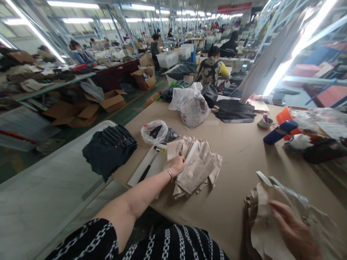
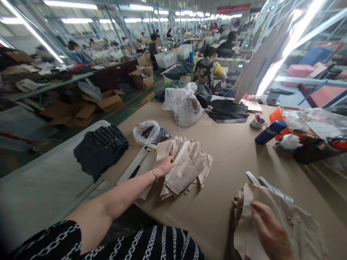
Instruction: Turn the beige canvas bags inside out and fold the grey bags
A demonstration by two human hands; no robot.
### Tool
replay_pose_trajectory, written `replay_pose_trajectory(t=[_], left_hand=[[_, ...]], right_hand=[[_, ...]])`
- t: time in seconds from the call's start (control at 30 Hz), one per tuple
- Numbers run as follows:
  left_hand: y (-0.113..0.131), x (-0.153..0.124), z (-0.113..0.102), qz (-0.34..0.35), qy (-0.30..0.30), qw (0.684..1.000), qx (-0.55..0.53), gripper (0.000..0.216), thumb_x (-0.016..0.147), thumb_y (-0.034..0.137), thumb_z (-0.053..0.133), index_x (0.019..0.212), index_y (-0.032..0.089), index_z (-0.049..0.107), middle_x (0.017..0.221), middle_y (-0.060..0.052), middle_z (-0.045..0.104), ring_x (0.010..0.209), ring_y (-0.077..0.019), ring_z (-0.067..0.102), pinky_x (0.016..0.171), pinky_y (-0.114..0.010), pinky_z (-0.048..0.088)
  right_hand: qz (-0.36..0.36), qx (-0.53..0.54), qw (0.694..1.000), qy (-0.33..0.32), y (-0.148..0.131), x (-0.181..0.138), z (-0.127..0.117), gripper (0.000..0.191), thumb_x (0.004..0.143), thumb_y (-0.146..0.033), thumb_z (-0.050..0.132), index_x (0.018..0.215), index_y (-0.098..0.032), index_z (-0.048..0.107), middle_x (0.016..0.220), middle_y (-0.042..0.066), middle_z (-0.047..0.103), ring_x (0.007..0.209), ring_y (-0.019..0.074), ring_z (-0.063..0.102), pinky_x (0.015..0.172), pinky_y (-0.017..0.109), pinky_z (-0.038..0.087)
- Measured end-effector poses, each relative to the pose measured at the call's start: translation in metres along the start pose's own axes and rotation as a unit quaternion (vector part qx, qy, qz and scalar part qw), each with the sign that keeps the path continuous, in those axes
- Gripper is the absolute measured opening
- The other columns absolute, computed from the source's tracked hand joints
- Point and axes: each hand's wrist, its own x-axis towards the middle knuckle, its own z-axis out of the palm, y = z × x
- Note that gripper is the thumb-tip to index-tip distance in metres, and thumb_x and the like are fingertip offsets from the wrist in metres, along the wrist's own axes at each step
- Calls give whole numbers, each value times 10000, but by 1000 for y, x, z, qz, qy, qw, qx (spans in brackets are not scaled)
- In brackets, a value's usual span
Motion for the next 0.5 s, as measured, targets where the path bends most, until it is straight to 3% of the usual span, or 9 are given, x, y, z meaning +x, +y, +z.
replay_pose_trajectory(t=[0.13, 0.27, 0.37, 0.5], left_hand=[[22, -22, -19, 82, 26, 995, 59, 167, 816, 232, 462, 818, 160, 613, 841, -95, 659, 776, -207, 596, 668, -289, 392], [41, -44, -34, 165, 36, 981, 95, 196, 840, 230, 436, 810, 153, 614, 878, -97, 654, 818, -203, 593, 711, -295, 400], [50, -61, -39, 226, 48, 967, 109, 235, 865, 223, 400, 798, 154, 615, 834, -80, 634, 786, -180, 580, 703, -283, 404], [50, -75, -43, 307, 72, 940, 129, 231, 865, 196, 406, 763, 152, 609, 759, -53, 597, 706, -153, 550, 652, -266, 402]], right_hand=[[-190, 34, 978, -72, -84, 51, 64, 243, 886, -319, 424, 1010, -210, 602, 1086, 91, 614, 1025, 216, 570, 896, 385, 484], [-324, -124, 930, -125, -169, 94, 86, 357, 855, -165, 464, 1198, -213, 550, 1252, 84, 543, 1172, 256, 444, 980, 406, 408], [-362, -247, 889, -131, -194, 116, 91, 406, 827, -138, 521, 1221, -233, 539, 1306, 89, 505, 1235, 307, 374, 1033, 465, 323], [-394, -319, 849, -153, -193, 126, 95, 151, 897, -228, 476, 937, -207, 621, 995, 65, 612, 1020, 239, 513, 1022, 427, 303]])
